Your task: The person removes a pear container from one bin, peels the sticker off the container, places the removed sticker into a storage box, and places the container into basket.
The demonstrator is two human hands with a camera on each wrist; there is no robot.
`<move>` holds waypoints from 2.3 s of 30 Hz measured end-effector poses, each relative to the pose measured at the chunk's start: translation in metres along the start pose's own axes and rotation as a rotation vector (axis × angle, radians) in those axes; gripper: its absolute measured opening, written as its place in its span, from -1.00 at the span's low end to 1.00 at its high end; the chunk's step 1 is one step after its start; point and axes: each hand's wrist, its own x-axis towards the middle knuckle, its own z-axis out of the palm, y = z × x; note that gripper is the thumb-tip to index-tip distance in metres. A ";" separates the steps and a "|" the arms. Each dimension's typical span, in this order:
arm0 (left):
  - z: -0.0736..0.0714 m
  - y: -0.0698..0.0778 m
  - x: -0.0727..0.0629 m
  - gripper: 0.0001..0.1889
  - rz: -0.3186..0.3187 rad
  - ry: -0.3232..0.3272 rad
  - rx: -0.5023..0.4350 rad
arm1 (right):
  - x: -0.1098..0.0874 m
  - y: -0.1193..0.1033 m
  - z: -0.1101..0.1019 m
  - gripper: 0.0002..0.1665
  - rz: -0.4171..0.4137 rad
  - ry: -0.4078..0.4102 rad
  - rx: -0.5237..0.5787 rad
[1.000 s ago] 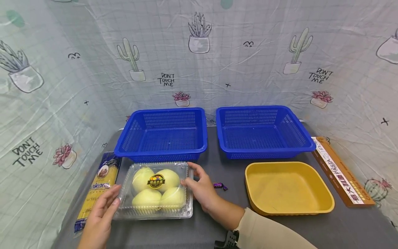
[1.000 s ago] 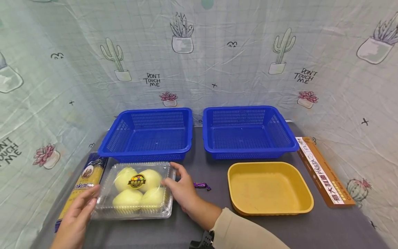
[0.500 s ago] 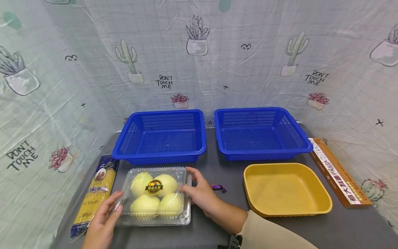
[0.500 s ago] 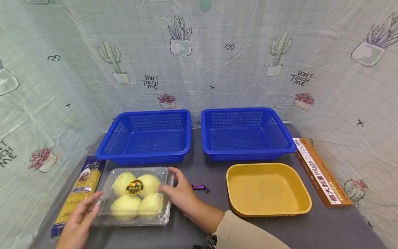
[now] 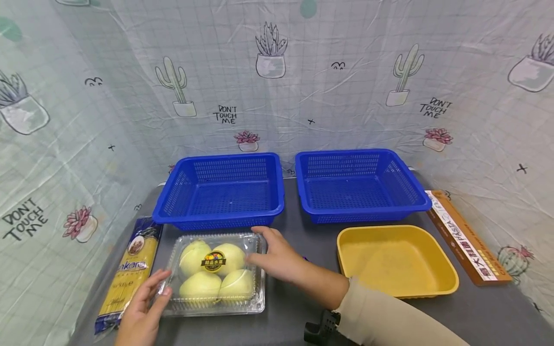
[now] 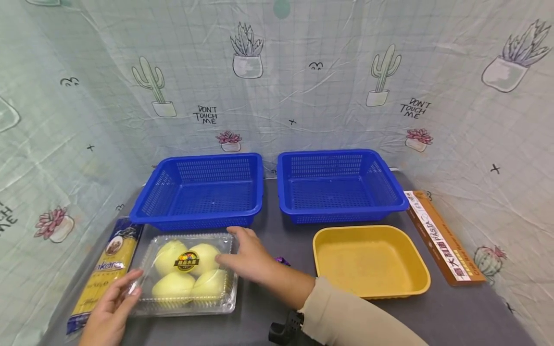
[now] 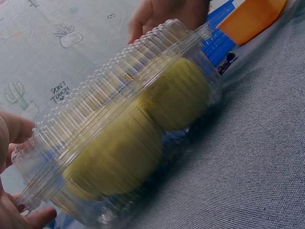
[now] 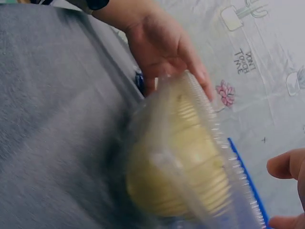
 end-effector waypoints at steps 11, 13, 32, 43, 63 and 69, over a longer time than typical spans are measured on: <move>0.008 -0.008 0.001 -0.56 0.091 0.025 0.036 | 0.011 -0.029 -0.002 -0.54 -0.162 -0.121 -0.371; 0.011 -0.009 0.001 -0.58 0.106 0.041 0.032 | 0.013 -0.033 0.004 -0.54 -0.177 -0.140 -0.455; 0.021 -0.007 -0.001 -0.58 0.084 0.111 0.037 | 0.019 -0.046 0.037 -0.73 -0.174 -0.085 -0.621; 0.024 -0.005 -0.002 -0.59 0.080 0.134 0.001 | 0.019 -0.036 0.038 -0.78 -0.249 0.009 -0.645; 0.024 0.004 0.003 -0.59 0.118 0.068 -0.012 | 0.027 -0.030 0.031 -0.82 -0.330 0.054 -0.635; 0.026 0.007 0.005 -0.60 0.149 0.054 -0.032 | 0.029 -0.031 0.023 -0.84 -0.327 0.032 -0.598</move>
